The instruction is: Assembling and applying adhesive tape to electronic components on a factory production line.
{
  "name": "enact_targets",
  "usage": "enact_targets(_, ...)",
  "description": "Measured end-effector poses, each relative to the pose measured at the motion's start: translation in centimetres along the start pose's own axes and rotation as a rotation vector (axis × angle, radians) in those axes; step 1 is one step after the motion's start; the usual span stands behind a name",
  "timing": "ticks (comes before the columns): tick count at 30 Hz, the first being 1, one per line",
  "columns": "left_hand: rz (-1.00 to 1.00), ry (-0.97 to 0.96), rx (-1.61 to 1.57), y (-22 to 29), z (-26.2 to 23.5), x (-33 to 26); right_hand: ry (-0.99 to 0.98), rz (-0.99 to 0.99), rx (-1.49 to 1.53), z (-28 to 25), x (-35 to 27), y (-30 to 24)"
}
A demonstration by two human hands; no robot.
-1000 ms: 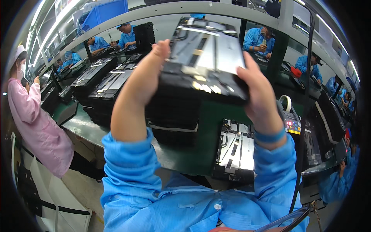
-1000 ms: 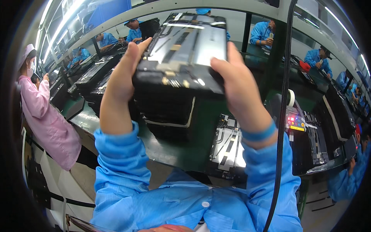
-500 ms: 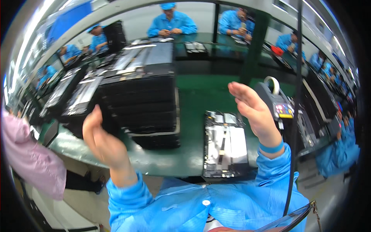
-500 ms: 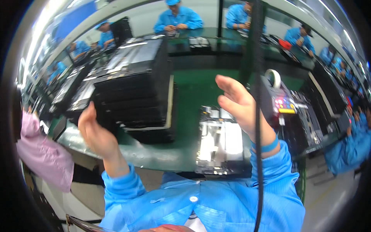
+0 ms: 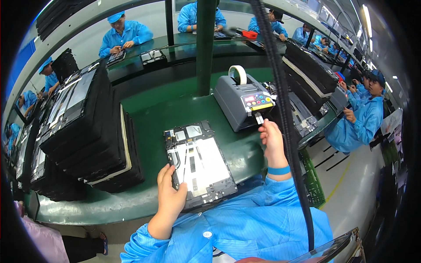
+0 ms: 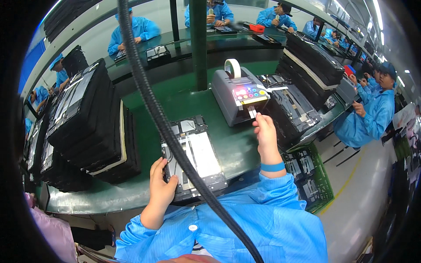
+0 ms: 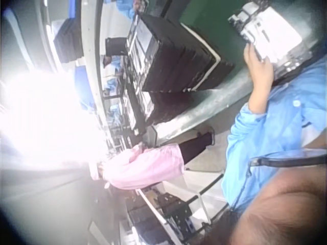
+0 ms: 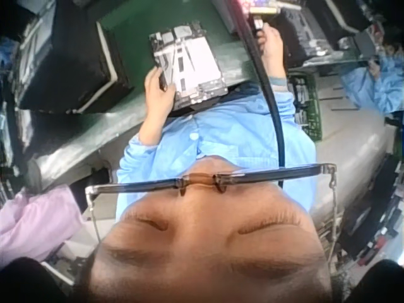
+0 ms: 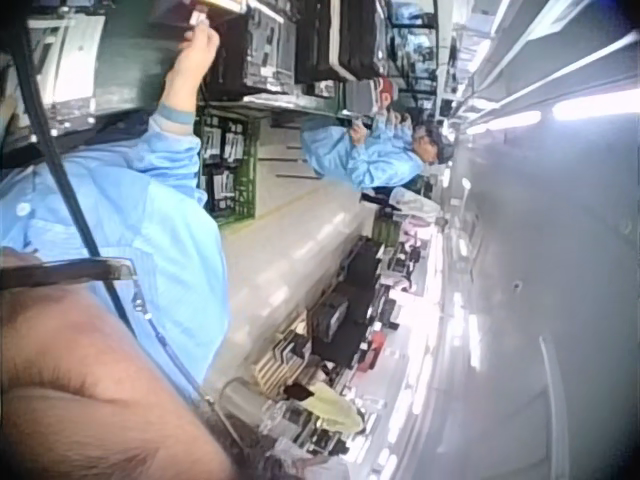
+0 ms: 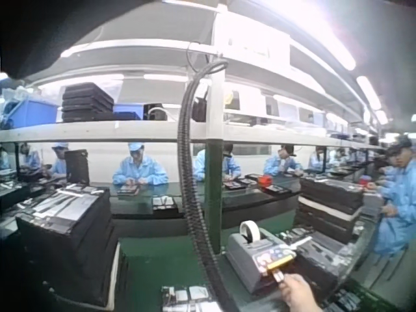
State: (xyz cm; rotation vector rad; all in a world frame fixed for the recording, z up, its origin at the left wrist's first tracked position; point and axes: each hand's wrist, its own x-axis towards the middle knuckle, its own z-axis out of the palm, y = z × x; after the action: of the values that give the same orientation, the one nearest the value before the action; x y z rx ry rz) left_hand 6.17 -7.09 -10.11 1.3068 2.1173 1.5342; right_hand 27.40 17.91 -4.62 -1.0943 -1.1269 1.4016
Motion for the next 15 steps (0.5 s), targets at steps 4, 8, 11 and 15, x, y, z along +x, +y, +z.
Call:
enact_targets(4,-0.030,-0.070,-0.002,2.8,-0.1,-0.8,-0.185,0.186,0.123,-0.8,2.2,0.5)
enact_targets(8,0.062,-0.019,0.016,3.9,-1.1,-0.5,-0.223,0.035,0.213,-0.2,2.2,0.7)
enact_targets(11,0.209,0.016,0.035,5.0,-2.7,-0.4,-0.287,-0.156,0.039,0.1,-0.9,0.4)
enact_targets(15,0.098,-0.231,-0.287,6.1,-3.0,-0.8,-0.867,-0.271,-0.196,2.8,-8.7,0.8)
